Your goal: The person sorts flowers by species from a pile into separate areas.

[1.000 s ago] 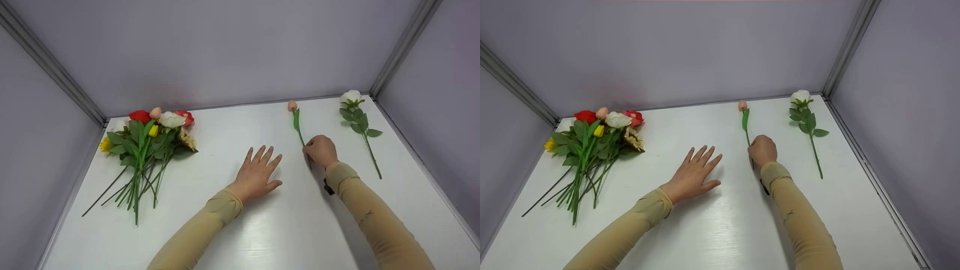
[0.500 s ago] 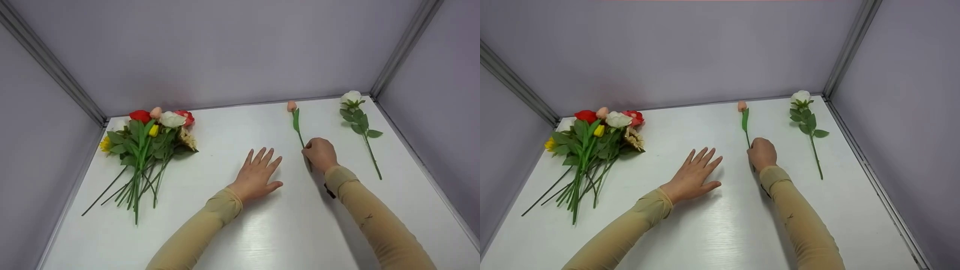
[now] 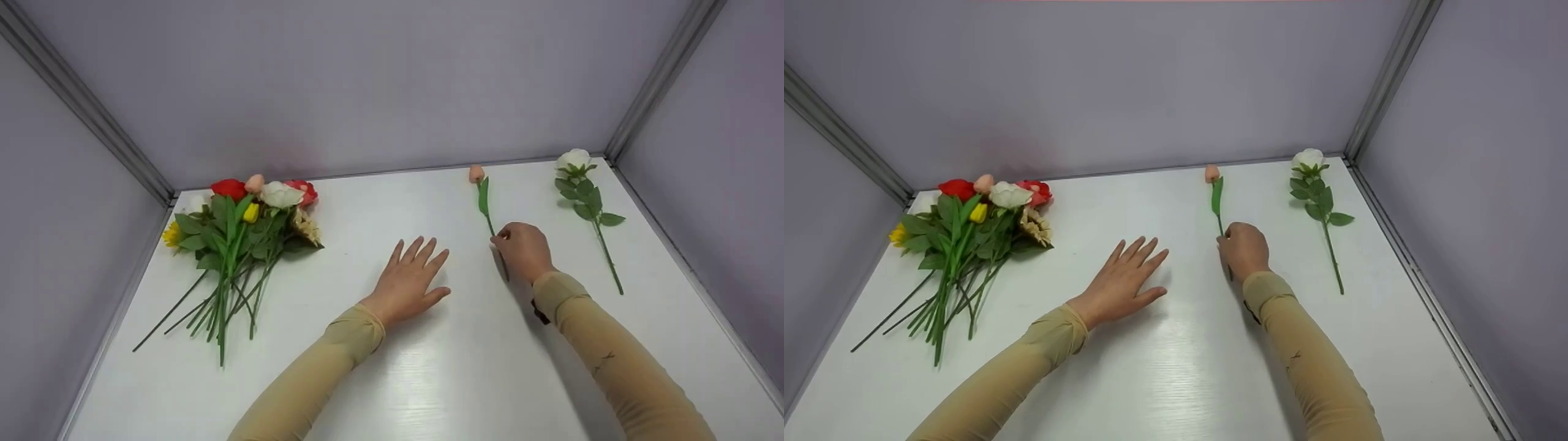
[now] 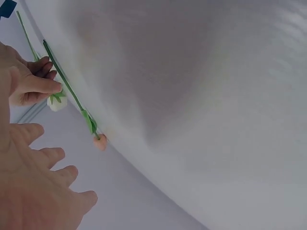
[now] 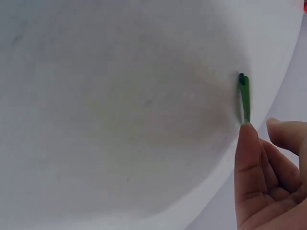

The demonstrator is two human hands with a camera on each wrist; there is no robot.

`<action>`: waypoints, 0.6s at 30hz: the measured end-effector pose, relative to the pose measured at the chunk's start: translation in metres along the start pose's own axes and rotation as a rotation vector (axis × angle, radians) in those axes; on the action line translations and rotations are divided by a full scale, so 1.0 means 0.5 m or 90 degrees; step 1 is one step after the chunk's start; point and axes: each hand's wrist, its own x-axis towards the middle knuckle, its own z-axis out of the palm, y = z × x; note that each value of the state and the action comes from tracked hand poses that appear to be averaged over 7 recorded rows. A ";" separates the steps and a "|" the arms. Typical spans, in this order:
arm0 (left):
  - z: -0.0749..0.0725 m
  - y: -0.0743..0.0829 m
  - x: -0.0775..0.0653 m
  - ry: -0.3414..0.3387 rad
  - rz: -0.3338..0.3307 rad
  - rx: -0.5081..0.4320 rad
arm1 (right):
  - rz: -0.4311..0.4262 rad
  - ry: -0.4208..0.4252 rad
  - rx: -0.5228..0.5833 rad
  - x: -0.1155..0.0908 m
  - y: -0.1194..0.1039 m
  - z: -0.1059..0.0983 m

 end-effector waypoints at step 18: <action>-0.075 -0.326 -0.180 0.312 -0.206 -0.070 | -0.317 -0.037 -0.144 -0.074 -0.161 0.101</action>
